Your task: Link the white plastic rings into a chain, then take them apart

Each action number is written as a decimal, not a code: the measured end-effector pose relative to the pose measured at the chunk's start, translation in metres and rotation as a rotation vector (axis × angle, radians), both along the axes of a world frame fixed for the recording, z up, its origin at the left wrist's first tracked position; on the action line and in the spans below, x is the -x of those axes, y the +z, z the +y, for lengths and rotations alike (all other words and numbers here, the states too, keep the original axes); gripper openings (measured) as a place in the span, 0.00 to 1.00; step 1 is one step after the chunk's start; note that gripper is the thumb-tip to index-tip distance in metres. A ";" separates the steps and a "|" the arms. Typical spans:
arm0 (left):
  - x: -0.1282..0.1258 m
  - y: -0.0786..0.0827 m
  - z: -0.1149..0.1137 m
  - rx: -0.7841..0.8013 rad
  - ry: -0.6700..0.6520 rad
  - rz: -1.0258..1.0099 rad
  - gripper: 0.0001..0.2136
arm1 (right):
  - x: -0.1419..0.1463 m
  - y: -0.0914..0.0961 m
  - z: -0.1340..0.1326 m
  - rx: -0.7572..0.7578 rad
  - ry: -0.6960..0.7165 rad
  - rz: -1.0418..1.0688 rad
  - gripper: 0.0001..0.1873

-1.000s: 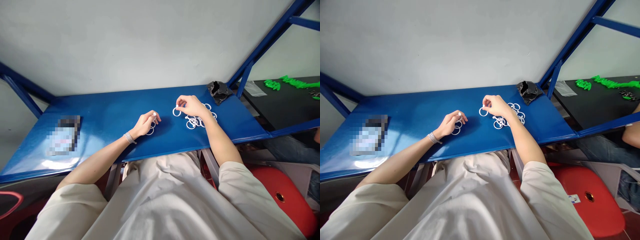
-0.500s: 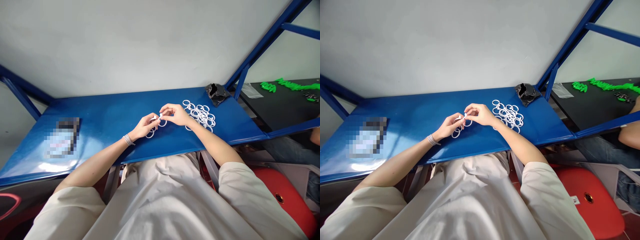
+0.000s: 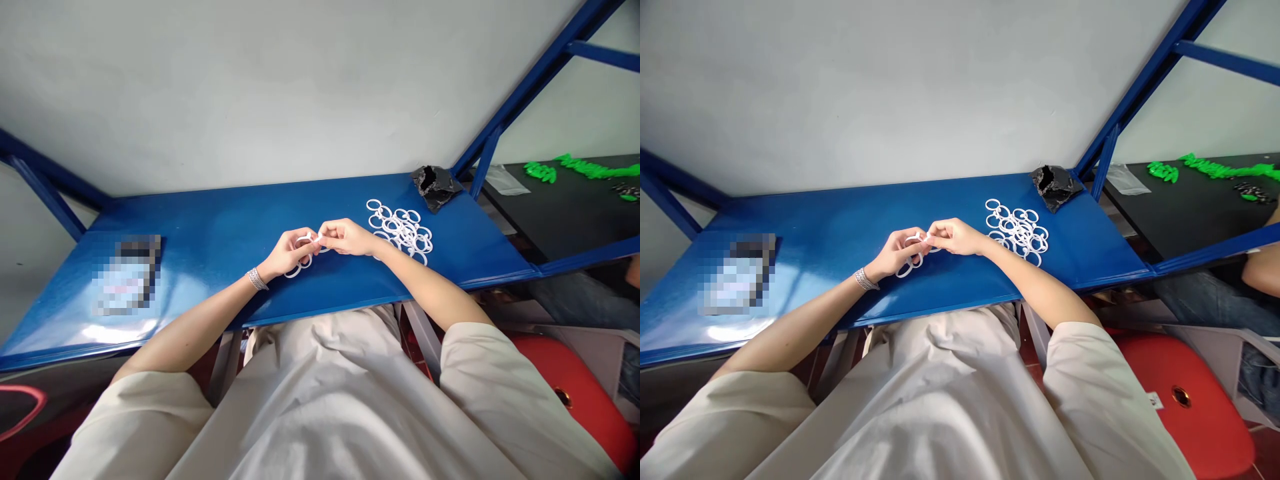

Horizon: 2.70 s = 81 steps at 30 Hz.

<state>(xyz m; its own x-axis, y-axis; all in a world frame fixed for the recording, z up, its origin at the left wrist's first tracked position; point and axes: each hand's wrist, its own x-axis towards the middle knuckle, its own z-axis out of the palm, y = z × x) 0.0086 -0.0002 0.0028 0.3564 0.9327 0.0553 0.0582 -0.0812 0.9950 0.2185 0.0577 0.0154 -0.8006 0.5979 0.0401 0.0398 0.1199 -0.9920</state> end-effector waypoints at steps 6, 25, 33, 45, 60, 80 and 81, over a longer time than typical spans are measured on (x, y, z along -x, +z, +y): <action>0.002 0.001 0.002 0.055 -0.096 0.001 0.20 | 0.004 -0.008 -0.004 0.055 0.068 0.014 0.28; 0.003 -0.002 0.004 0.022 0.011 0.006 0.23 | 0.000 -0.005 0.005 0.007 -0.023 0.003 0.26; 0.000 -0.007 0.006 -0.066 0.145 -0.020 0.23 | -0.004 -0.005 0.008 -0.050 -0.080 -0.080 0.21; -0.001 -0.022 0.002 -0.272 0.107 -0.025 0.19 | 0.004 -0.011 0.002 0.110 -0.028 -0.081 0.23; 0.004 -0.018 0.004 -0.543 0.101 0.187 0.15 | 0.004 -0.002 0.006 0.346 -0.205 0.184 0.17; 0.002 -0.016 0.001 -0.636 0.427 0.176 0.12 | 0.004 0.003 -0.008 0.120 -0.142 0.128 0.26; 0.002 -0.015 0.000 -0.626 0.434 0.186 0.13 | 0.004 0.003 -0.008 0.114 -0.151 0.124 0.26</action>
<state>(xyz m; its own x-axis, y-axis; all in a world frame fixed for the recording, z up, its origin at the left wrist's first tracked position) 0.0063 -0.0002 -0.0125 0.0222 0.8057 0.5919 0.3739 -0.5558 0.7425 0.2141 0.0496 0.0185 -0.6945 0.7171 0.0583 -0.0744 0.0089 -0.9972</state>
